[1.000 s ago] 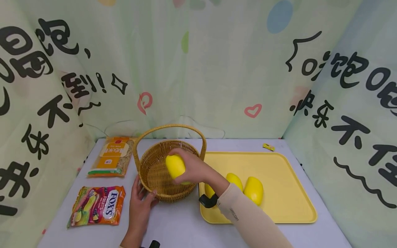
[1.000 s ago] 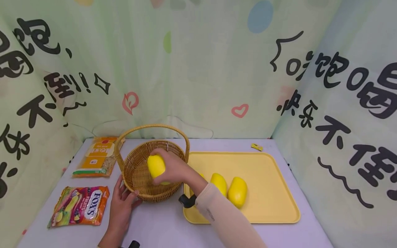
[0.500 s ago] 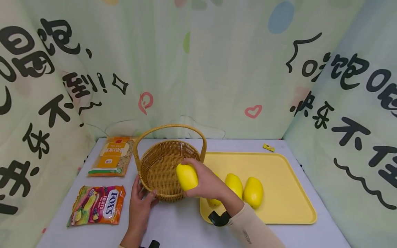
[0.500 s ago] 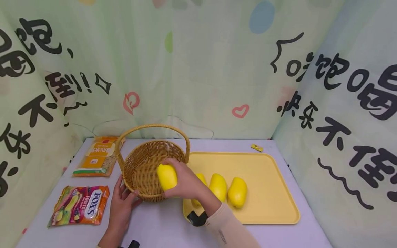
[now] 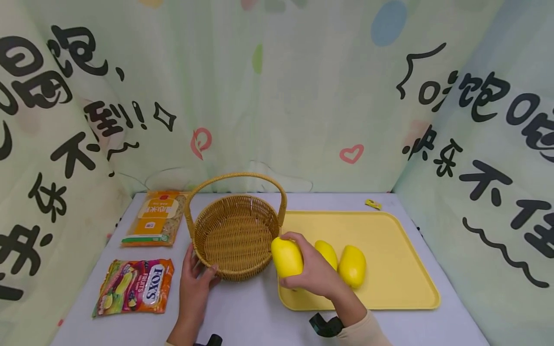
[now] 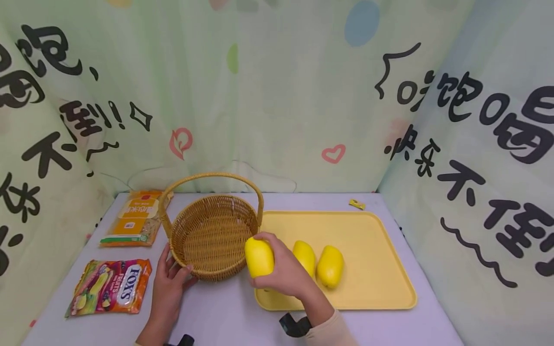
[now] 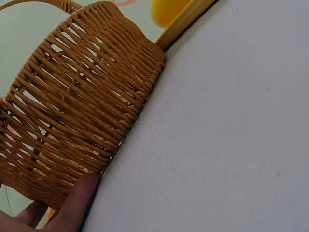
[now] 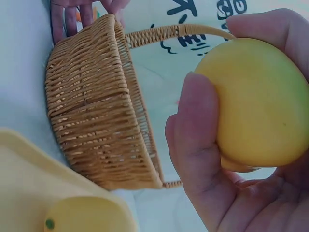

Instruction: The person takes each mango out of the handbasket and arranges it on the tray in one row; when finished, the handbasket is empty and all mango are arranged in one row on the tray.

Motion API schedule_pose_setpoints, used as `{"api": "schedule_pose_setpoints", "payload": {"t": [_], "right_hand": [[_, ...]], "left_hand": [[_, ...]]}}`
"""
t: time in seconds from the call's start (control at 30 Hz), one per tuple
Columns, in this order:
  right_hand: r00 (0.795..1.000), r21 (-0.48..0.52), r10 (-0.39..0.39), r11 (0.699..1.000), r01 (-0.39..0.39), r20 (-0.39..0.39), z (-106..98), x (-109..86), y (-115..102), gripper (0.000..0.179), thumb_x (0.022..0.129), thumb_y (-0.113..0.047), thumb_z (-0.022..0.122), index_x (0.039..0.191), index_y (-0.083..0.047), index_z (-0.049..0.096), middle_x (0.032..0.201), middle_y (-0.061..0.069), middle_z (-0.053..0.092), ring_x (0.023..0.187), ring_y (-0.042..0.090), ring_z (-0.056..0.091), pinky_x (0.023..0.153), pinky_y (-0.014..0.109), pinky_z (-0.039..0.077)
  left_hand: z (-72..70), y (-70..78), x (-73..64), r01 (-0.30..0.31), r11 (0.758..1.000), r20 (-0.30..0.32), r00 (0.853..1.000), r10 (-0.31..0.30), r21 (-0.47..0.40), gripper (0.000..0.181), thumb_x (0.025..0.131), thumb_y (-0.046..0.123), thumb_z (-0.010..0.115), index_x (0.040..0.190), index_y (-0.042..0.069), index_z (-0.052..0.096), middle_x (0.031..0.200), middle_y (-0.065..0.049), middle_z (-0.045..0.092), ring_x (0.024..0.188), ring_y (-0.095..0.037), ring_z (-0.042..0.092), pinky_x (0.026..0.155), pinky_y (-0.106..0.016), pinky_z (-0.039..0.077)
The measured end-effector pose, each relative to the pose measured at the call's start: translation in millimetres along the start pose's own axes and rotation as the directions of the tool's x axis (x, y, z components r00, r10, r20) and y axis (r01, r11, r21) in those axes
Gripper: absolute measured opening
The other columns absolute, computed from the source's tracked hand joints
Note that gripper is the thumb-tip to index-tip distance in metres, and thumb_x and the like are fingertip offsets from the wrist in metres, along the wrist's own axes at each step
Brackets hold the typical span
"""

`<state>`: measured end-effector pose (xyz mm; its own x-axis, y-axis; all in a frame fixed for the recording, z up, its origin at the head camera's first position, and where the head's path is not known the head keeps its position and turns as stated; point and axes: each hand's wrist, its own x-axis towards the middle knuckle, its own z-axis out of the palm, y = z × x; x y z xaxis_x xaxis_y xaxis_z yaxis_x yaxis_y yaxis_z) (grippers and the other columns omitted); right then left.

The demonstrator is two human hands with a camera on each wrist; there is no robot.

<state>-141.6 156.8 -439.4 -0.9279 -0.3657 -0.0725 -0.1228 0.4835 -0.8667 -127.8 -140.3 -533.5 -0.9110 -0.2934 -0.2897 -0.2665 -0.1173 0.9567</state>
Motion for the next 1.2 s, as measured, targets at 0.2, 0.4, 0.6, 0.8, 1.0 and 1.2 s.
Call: {"api": "schedule_pose_setpoints", "payload": {"t": [0.2, 0.4, 0.6, 0.8, 1.0, 1.2], "right_hand": [[0.998, 0.054, 0.048, 0.997, -0.046, -0.041, -7.1, -15.7, 8.0, 0.09, 0.07, -0.021, 0.09, 0.147, -0.039, 0.045, 0.136, 0.014, 0.054, 0.1, 0.029, 0.059, 0.07, 0.035, 0.057], [0.995, 0.109, 0.091, 0.99, -0.084, -0.052, -16.9, -33.1, 17.1, 0.091, 0.071, -0.02, 0.09, 0.147, -0.038, 0.044, 0.143, 0.014, 0.052, 0.1, 0.03, 0.061, 0.072, 0.036, 0.058], [0.985, 0.1, 0.146, 0.986, -0.136, -0.094, -27.6, -52.1, 27.7, 0.093, 0.069, -0.021, 0.091, 0.146, -0.038, 0.044, 0.144, 0.016, 0.052, 0.1, 0.028, 0.061, 0.076, 0.037, 0.057], [0.959, 0.114, 0.24, 0.968, -0.224, -0.148, -36.8, -72.2, 36.4, 0.095, 0.069, -0.02, 0.093, 0.147, -0.037, 0.042, 0.148, 0.018, 0.047, 0.104, 0.029, 0.06, 0.079, 0.036, 0.055], [0.925, 0.162, 0.331, 0.939, -0.303, -0.187, -47.1, -97.7, 52.5, 0.098, 0.074, -0.016, 0.091, 0.153, -0.034, 0.036, 0.157, 0.014, 0.039, 0.109, 0.029, 0.059, 0.08, 0.035, 0.056], [0.872, 0.178, 0.433, 0.899, -0.4, -0.227, -66.2, -122.1, 72.5, 0.104, 0.082, -0.019, 0.087, 0.161, -0.033, 0.021, 0.156, 0.018, 0.033, 0.115, 0.032, 0.055, 0.081, 0.034, 0.056]], "left_hand": [[-0.9, -0.6, -0.2, -0.006, 1.0, 0.007, 1.0, 0.006, -0.005, 0.096, 0.1, 0.015, 0.068, 0.168, 0.049, 0.008, 0.177, -0.007, 0.021, 0.149, -0.034, 0.047, 0.1, -0.041, 0.063], [-0.5, -0.7, -0.9, -0.003, 1.0, 0.003, 1.0, 0.003, 0.002, 0.096, 0.1, 0.014, 0.068, 0.169, 0.047, 0.009, 0.176, -0.008, 0.023, 0.147, -0.035, 0.048, 0.1, -0.041, 0.063], [-0.2, -0.4, -1.0, 0.003, 1.0, -0.004, 1.0, -0.003, 0.007, 0.096, 0.1, 0.016, 0.068, 0.168, 0.049, 0.009, 0.177, -0.007, 0.021, 0.148, -0.034, 0.048, 0.102, -0.043, 0.062], [0.4, -0.8, -1.1, -0.01, 1.0, 0.003, 1.0, 0.01, -0.003, 0.095, 0.101, 0.015, 0.067, 0.168, 0.049, 0.009, 0.177, -0.008, 0.022, 0.147, -0.033, 0.048, 0.1, -0.041, 0.063], [0.2, -3.6, -2.0, -0.029, 0.999, 0.016, 0.999, 0.03, -0.019, 0.094, 0.101, 0.013, 0.066, 0.168, 0.049, 0.01, 0.176, -0.009, 0.024, 0.146, -0.033, 0.047, 0.098, -0.039, 0.064], [-0.3, -3.0, -0.8, -0.041, 0.999, 0.017, 0.999, 0.041, -0.009, 0.092, 0.102, 0.015, 0.065, 0.166, 0.053, 0.012, 0.176, -0.006, 0.023, 0.147, -0.031, 0.048, 0.098, -0.038, 0.064]]}}
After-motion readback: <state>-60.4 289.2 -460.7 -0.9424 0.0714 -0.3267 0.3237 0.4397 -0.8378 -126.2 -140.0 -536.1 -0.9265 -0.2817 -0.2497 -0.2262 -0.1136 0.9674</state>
